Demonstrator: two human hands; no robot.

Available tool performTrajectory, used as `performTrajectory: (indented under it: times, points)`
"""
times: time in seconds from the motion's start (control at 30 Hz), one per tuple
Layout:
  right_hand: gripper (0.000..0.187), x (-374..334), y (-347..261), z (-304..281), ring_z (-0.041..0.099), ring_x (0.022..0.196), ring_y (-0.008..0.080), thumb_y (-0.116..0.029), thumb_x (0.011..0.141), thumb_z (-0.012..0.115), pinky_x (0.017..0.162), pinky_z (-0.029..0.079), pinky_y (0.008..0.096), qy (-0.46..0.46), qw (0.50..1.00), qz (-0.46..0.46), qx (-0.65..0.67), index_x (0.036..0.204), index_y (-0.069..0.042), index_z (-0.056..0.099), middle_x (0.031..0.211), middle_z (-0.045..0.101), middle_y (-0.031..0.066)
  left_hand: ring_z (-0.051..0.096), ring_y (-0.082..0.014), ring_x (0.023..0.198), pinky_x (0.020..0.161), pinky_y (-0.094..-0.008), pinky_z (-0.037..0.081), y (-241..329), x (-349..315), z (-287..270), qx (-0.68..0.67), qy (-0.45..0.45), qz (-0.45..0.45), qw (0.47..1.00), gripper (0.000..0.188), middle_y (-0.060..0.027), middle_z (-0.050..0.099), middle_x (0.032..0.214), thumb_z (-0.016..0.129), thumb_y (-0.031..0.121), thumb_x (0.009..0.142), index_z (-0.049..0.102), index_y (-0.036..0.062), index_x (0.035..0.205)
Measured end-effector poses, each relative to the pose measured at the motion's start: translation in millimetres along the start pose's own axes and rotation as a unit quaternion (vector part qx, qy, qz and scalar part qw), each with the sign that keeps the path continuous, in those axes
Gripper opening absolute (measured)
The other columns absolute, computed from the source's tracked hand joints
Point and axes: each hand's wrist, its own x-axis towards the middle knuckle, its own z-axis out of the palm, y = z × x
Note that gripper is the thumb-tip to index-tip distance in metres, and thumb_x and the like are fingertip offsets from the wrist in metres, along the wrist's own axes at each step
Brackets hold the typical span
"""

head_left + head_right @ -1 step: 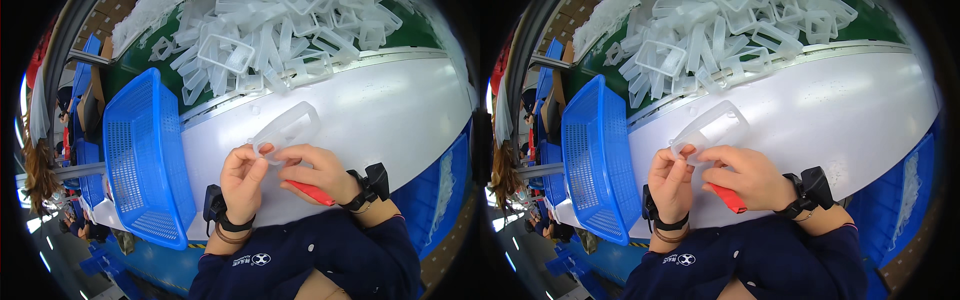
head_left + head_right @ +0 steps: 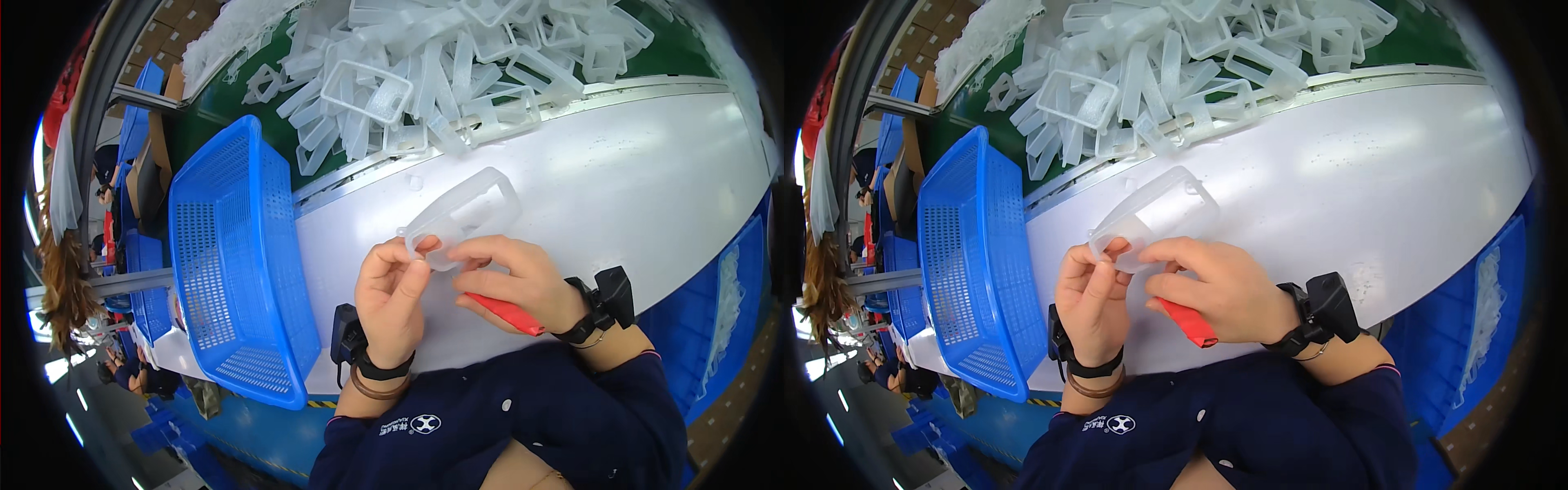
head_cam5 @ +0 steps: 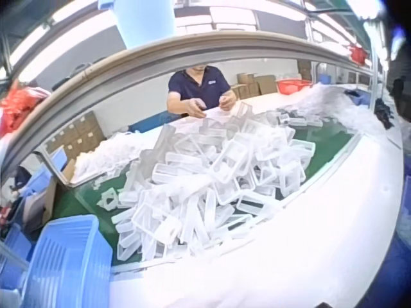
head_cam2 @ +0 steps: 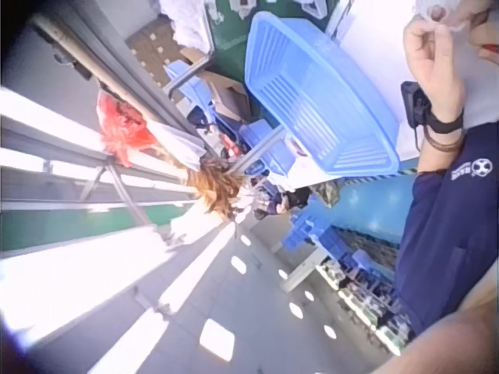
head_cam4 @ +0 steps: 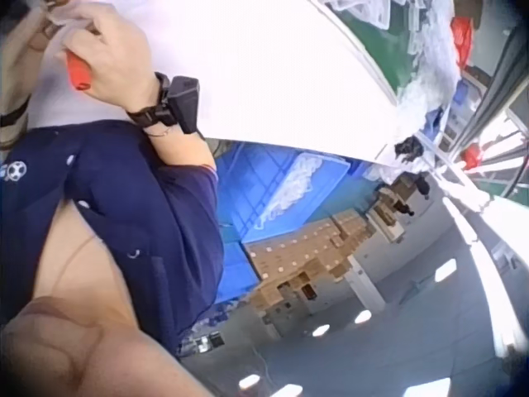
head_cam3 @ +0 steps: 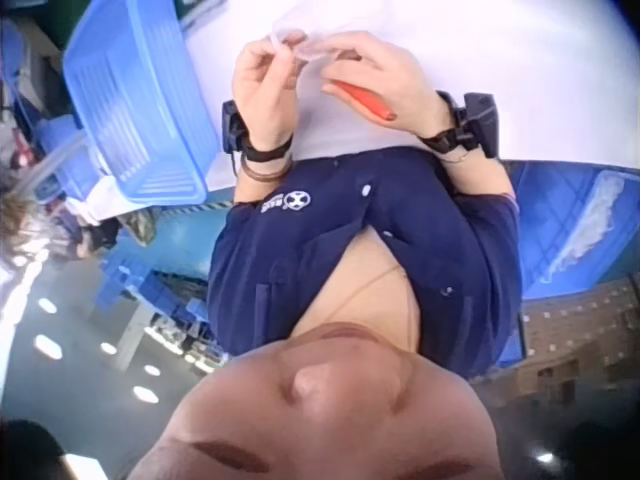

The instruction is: Sorting white plastic components and removing excess material using a deburring tool at a manufacturing workstation.

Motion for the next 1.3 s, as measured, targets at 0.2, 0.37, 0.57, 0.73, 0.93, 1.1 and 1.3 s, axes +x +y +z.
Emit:
performTrajectory:
  times: [0.2,0.37,0.57,0.73,0.93,1.1,1.3]
  points:
    - [0.017,1,4,-10,0.059,0.077,0.0242,-0.011,0.073,0.069,0.070,0.048,0.0309,0.094,0.994,0.047,-0.023,0.086,-0.004,0.060,0.111,0.054,0.0147,0.056,-0.0224,0.103,0.082,-0.0352,0.050,14,-6,7,-0.012,0.038,0.041,0.998,0.007,-0.0147,0.056,0.110,0.048,0.006,0.091,0.050,0.0034,0.097]
    - [0.013,-3,-7,-24,0.064,0.087,0.0254,-0.007,0.084,0.058,0.074,0.052,0.0333,0.094,0.855,0.057,0.507,0.094,0.000,0.061,0.114,0.054,0.0243,0.058,-0.0254,0.096,0.078,-0.0322,0.052,53,-37,2,0.241,0.073,0.346,0.904,0.010,-0.0181,0.051,0.105,0.054,-0.003,0.085,0.048,-0.0026,0.093]
    - [0.019,-8,-9,-20,0.066,0.082,0.0254,-0.009,0.091,0.050,0.073,0.053,0.0319,0.154,0.844,0.125,0.498,0.103,0.004,0.056,0.095,0.063,0.0193,0.057,-0.0302,0.095,0.083,-0.0369,0.046,107,-45,-33,0.579,0.297,0.428,0.628,0.014,-0.0184,0.052,0.108,0.059,-0.003,0.081,0.053,-0.0023,0.093]
    - [0.020,-8,-9,-19,0.065,0.084,0.0234,-0.005,0.090,0.052,0.076,0.052,0.0312,0.181,0.887,0.108,0.410,0.106,0.005,0.055,0.095,0.064,0.0167,0.051,-0.0344,0.102,0.089,-0.0410,0.039,89,-10,-16,0.777,0.260,0.367,0.441,0.027,-0.0173,0.055,0.107,0.064,0.003,0.076,0.058,0.0006,0.103]
    - [0.020,-8,-4,-19,0.065,0.084,0.0220,-0.004,0.089,0.053,0.078,0.052,0.0296,0.192,0.902,0.127,0.366,0.106,0.005,0.057,0.093,0.064,0.0150,0.046,-0.0361,0.108,0.090,-0.0430,0.039,35,56,0,0.813,0.110,0.297,0.489,0.038,-0.0188,0.053,0.111,0.063,0.004,0.074,0.056,0.0033,0.111]
    - [0.020,-8,0,-23,0.065,0.081,0.0218,-0.005,0.089,0.053,0.074,0.052,0.0289,0.213,0.904,0.162,0.335,0.106,0.004,0.056,0.093,0.064,0.0156,0.047,-0.0382,0.108,0.091,-0.0419,0.041,32,74,-23,0.799,0.119,0.299,0.508,0.043,-0.0205,0.054,0.111,0.063,0.005,0.075,0.052,0.0026,0.116]
    - [0.019,-6,2,-15,0.065,0.081,0.0226,-0.006,0.090,0.052,0.072,0.052,0.0289,0.235,0.894,0.155,0.349,0.106,0.004,0.055,0.093,0.064,0.0165,0.056,-0.0381,0.089,0.076,-0.0435,0.047,-1,81,-59,0.813,0.134,0.153,0.546,0.033,-0.0210,0.055,0.104,0.052,0.001,0.075,0.055,0.0038,0.108]
